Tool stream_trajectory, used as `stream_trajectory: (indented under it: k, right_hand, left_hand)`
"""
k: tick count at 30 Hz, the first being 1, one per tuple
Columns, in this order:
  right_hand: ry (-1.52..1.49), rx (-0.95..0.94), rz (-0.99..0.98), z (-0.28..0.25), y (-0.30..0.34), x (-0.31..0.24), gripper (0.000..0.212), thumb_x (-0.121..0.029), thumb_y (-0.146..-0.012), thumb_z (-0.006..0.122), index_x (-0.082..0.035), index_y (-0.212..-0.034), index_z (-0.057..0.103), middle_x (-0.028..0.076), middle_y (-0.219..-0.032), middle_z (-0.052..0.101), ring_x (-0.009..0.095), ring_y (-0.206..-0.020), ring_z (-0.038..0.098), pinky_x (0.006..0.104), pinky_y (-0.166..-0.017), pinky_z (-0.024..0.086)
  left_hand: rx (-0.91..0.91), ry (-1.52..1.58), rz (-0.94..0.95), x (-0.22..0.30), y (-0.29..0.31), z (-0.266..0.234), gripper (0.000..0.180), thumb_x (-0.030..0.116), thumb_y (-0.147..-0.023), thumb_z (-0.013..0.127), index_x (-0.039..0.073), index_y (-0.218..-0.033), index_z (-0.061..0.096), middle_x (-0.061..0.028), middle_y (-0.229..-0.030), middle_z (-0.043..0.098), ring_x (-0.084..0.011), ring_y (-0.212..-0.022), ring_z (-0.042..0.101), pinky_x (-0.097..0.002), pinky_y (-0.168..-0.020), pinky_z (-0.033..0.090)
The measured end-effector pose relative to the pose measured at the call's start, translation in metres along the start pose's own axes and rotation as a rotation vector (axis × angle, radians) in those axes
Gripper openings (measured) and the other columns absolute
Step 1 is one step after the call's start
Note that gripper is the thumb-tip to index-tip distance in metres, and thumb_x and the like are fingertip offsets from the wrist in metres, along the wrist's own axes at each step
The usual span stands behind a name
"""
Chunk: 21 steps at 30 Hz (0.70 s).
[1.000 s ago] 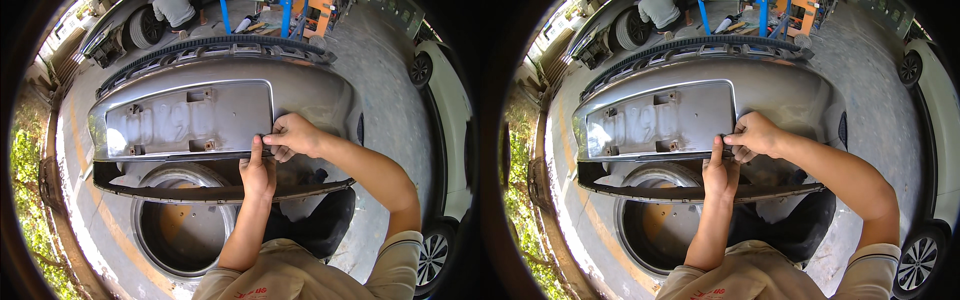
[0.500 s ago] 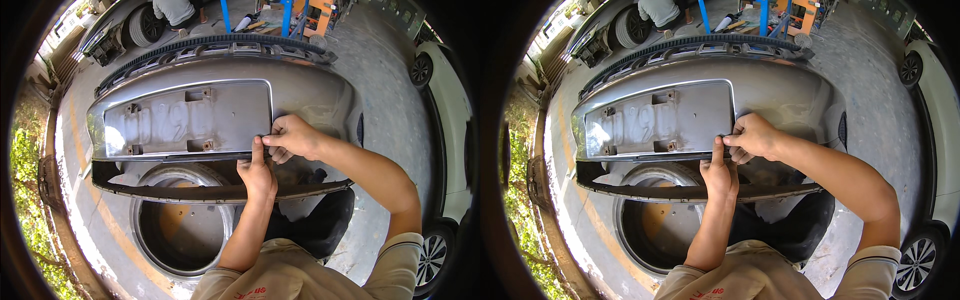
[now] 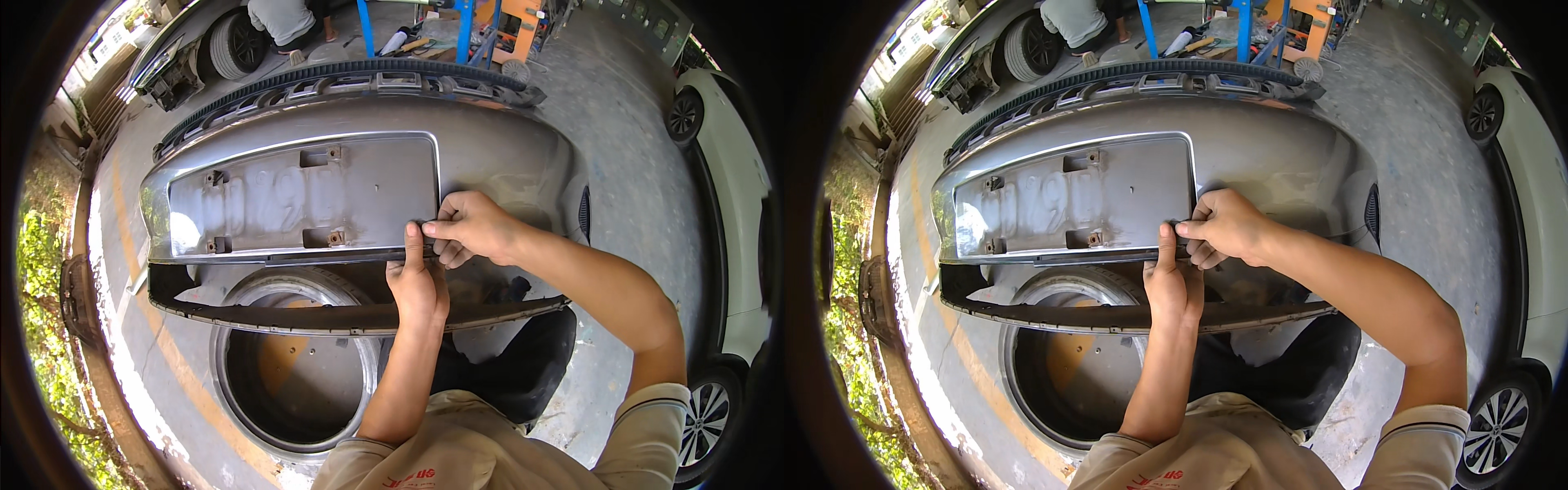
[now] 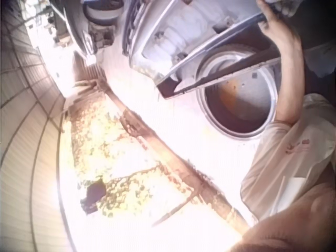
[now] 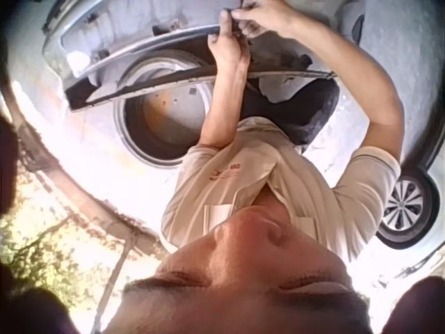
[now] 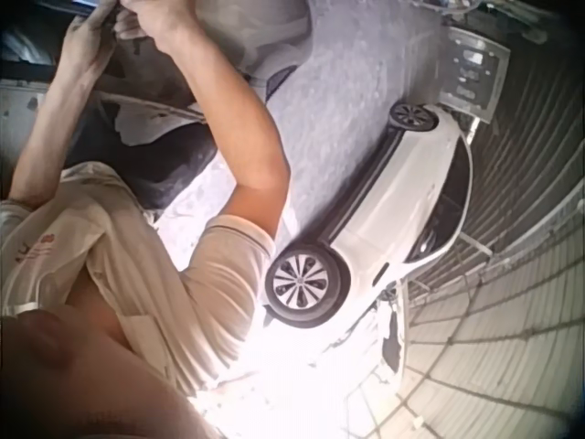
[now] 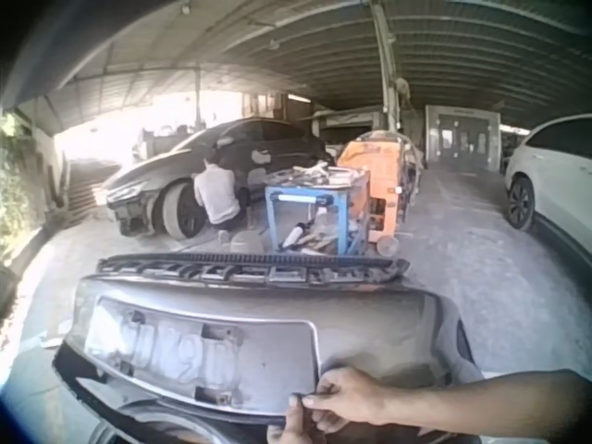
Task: The person scrubs the inner surface of a detached silver car bumper with a small abrasive pad. The person repeatedly rubs the same area along the bumper's edge and inner panel.
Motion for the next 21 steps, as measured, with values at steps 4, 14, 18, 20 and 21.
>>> stream_trajectory:
  k: [4,14,18,20,21]
  right_hand:
    - [-0.036,0.035,-0.049,0.002,0.0,0.003,0.024,-0.019,-0.094,0.068,0.001,-0.089,0.054,0.01,-0.074,0.063,0.018,-0.063,0.066,0.0343,-0.055,0.059]
    - [0.03,0.004,-0.06,0.0,0.002,0.006,0.027,-0.019,-0.094,0.067,0.006,-0.089,0.057,0.013,-0.071,0.063,0.019,-0.054,0.062,0.0329,-0.048,0.055]
    - [-0.004,-0.063,-0.075,-0.007,0.005,0.01,0.028,-0.019,-0.097,0.063,0.009,-0.096,0.059,0.013,-0.072,0.063,0.02,-0.058,0.064,0.0323,-0.052,0.056]
    - [0.015,-0.052,-0.066,-0.008,0.005,0.008,0.027,-0.019,-0.098,0.062,0.008,-0.097,0.06,0.013,-0.074,0.064,0.02,-0.061,0.065,0.0317,-0.054,0.057]
    - [0.018,-0.048,-0.063,-0.007,0.006,0.007,0.027,-0.019,-0.098,0.062,0.008,-0.096,0.06,0.013,-0.074,0.064,0.02,-0.061,0.065,0.0316,-0.053,0.057]
  left_hand:
    - [-0.069,0.037,0.003,-0.007,-0.004,-0.01,0.02,0.024,-0.101,0.058,0.007,-0.111,0.058,-0.0038,-0.099,0.062,-0.0153,-0.085,0.057,-0.032,-0.069,0.046]
    - [-0.126,0.015,0.045,-0.009,-0.001,-0.017,0.018,0.018,-0.101,0.057,0.006,-0.114,0.057,-0.0043,-0.105,0.063,-0.0159,-0.092,0.058,-0.0347,-0.077,0.048]
    - [-0.141,0.061,-0.015,0.001,0.008,-0.009,0.026,0.015,-0.099,0.06,0.008,-0.123,0.054,-0.0033,-0.117,0.061,-0.017,-0.109,0.056,-0.0372,-0.094,0.046]
    - [-0.123,0.089,-0.02,0.0,0.007,-0.006,0.019,0.015,-0.098,0.062,0.009,-0.115,0.057,-0.0023,-0.109,0.064,-0.0152,-0.1,0.058,-0.0361,-0.087,0.047]
    - [-0.132,0.106,-0.033,-0.002,0.004,-0.008,0.019,0.015,-0.098,0.063,0.009,-0.115,0.057,-0.0022,-0.109,0.064,-0.0155,-0.1,0.058,-0.0359,-0.087,0.047]
Point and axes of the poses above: each hand's wrist, its own y-axis away from the middle knuckle, its own z-axis out of the palm, x = y × z, the point moved 1 cm from there along -y, towards the middle knuckle
